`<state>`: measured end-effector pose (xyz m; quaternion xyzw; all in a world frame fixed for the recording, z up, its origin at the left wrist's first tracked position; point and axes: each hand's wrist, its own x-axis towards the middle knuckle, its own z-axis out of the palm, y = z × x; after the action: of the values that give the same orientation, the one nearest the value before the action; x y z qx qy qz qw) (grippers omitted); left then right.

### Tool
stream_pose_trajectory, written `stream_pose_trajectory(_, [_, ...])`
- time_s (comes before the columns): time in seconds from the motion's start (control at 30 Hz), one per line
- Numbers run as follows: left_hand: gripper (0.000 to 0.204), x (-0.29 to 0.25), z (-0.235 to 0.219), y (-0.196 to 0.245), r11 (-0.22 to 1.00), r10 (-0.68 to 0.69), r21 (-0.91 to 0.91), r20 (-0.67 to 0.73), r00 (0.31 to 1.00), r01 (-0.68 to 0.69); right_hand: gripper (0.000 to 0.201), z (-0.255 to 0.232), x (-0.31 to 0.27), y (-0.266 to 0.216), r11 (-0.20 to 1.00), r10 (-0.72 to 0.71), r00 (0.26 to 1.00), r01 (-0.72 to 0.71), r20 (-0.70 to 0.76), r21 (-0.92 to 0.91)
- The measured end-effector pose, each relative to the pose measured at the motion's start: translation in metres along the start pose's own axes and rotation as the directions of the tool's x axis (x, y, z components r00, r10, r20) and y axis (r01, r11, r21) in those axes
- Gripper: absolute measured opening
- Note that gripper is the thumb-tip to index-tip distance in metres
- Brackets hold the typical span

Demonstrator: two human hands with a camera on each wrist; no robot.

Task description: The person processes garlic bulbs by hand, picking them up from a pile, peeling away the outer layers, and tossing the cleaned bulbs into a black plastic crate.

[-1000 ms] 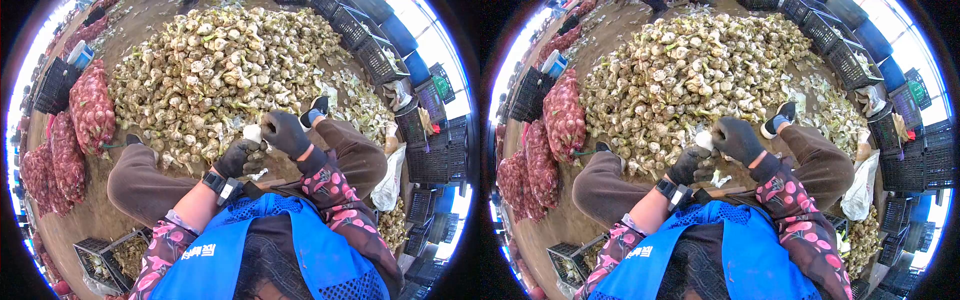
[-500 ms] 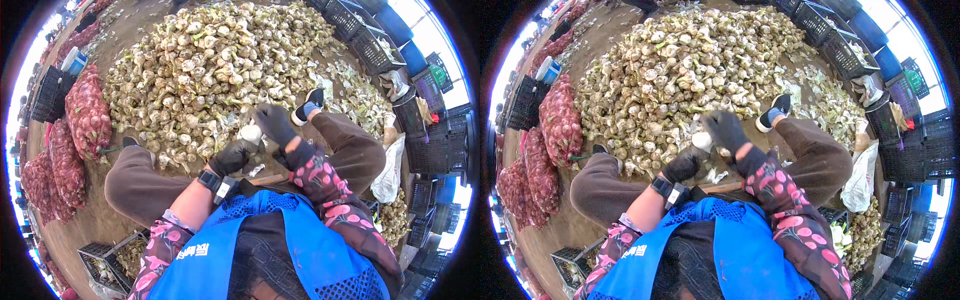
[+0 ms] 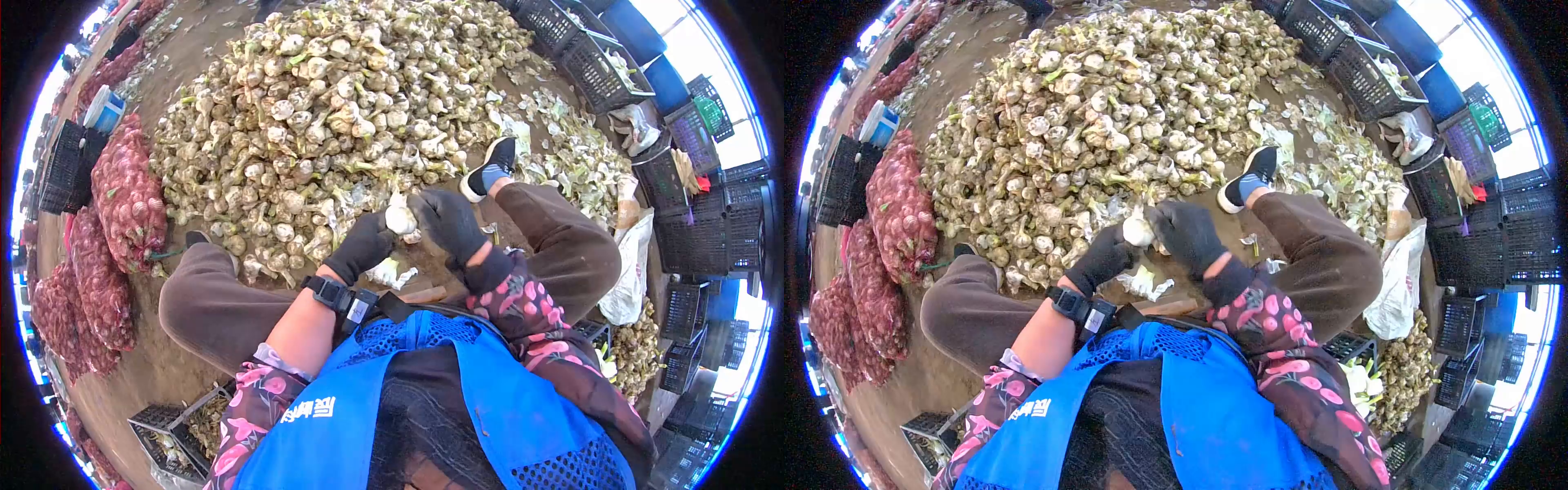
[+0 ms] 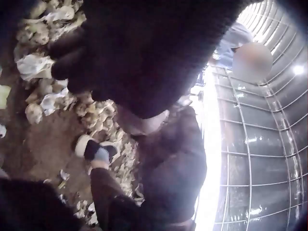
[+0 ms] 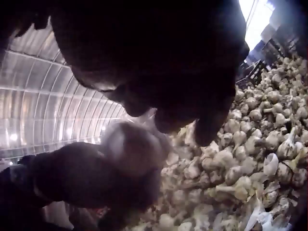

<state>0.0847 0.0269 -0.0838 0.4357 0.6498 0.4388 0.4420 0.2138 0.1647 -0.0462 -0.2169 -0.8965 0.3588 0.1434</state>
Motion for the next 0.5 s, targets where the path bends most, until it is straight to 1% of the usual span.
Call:
stream_pose_trajectory(0.03, [0.025,-0.001,0.003,-0.008,1.000,0.001,0.001,0.013,1.000,-0.001,0.032,0.002,-0.001,0.001,1.000,0.011,1.000,-0.011,-0.007,0.000])
stream_pose_trajectory(0.07, [0.024,0.002,0.008,-0.022,0.948,0.042,0.319,-0.061,0.997,-0.020,0.030,0.004,0.001,0.001,0.981,0.016,1.000,-0.019,0.019,0.192])
stream_pose_trajectory(0.1, [0.023,0.007,0.015,-0.034,0.799,0.124,0.601,-0.119,0.985,-0.028,0.029,0.004,0.006,0.003,0.930,0.013,0.999,-0.025,0.037,0.366])
stream_pose_trajectory(0.13, [0.024,0.012,0.017,-0.044,0.796,0.242,0.588,-0.090,0.966,-0.145,0.021,0.008,0.011,0.012,0.864,0.093,0.995,-0.071,-0.019,0.498])
stream_pose_trajectory(0.17, [0.024,0.016,0.018,-0.050,0.779,0.363,0.567,-0.059,0.930,-0.268,0.018,0.011,0.016,0.021,0.777,0.173,0.982,-0.089,-0.075,0.623])
stream_pose_trajectory(0.2, [0.026,0.019,0.017,-0.048,0.818,0.330,0.515,-0.057,0.942,-0.255,0.039,0.021,0.017,0.044,0.751,0.237,0.970,-0.153,-0.045,0.643])
stream_pose_trajectory(0.23, [0.028,0.020,0.016,-0.042,0.854,0.291,0.464,-0.048,0.955,-0.237,0.041,0.021,0.012,0.043,0.792,0.136,0.991,-0.112,0.006,0.600])
stream_pose_trajectory(0.27, [0.028,0.021,0.015,-0.031,0.888,0.173,0.442,-0.067,0.983,-0.126,0.044,0.022,0.008,0.042,0.825,0.031,0.998,-0.058,0.058,0.562])
stream_pose_trajectory(0.3, [0.029,0.020,0.014,-0.023,0.909,0.041,0.417,-0.090,0.995,0.000,0.046,0.023,0.002,0.041,0.846,-0.073,0.991,0.004,0.108,0.532])
stream_pose_trajectory(0.33, [0.030,0.019,0.016,-0.023,0.969,-0.033,0.243,-0.030,0.999,0.040,0.045,0.030,0.002,0.042,0.884,-0.154,0.983,0.092,0.100,0.459])
stream_pose_trajectory(0.37, [0.030,0.017,0.017,-0.026,0.993,-0.103,0.066,0.043,0.994,0.100,0.041,0.030,0.000,0.049,0.927,-0.086,0.985,0.023,0.152,0.375])
stream_pose_trajectory(0.4, [0.031,0.019,0.021,-0.044,0.950,-0.304,-0.029,0.129,0.944,0.310,0.041,0.025,0.004,0.066,0.891,0.036,0.974,-0.133,0.225,0.433])
stream_pose_trajectory(0.43, [0.029,0.019,0.022,-0.036,0.980,-0.198,-0.017,0.090,0.976,0.200,0.042,0.020,0.013,0.087,0.830,0.145,0.941,-0.283,0.305,0.480])
stream_pose_trajectory(0.47, [0.028,0.023,0.019,-0.037,0.966,-0.241,-0.055,0.145,0.960,0.251,0.041,-0.005,0.041,0.107,0.932,0.171,0.822,-0.313,0.544,0.180])
stream_pose_trajectory(0.5, [0.027,0.021,0.015,-0.039,0.945,-0.291,-0.092,0.194,0.937,0.313,0.041,-0.031,0.044,0.138,0.971,0.143,0.945,-0.191,0.294,0.142])
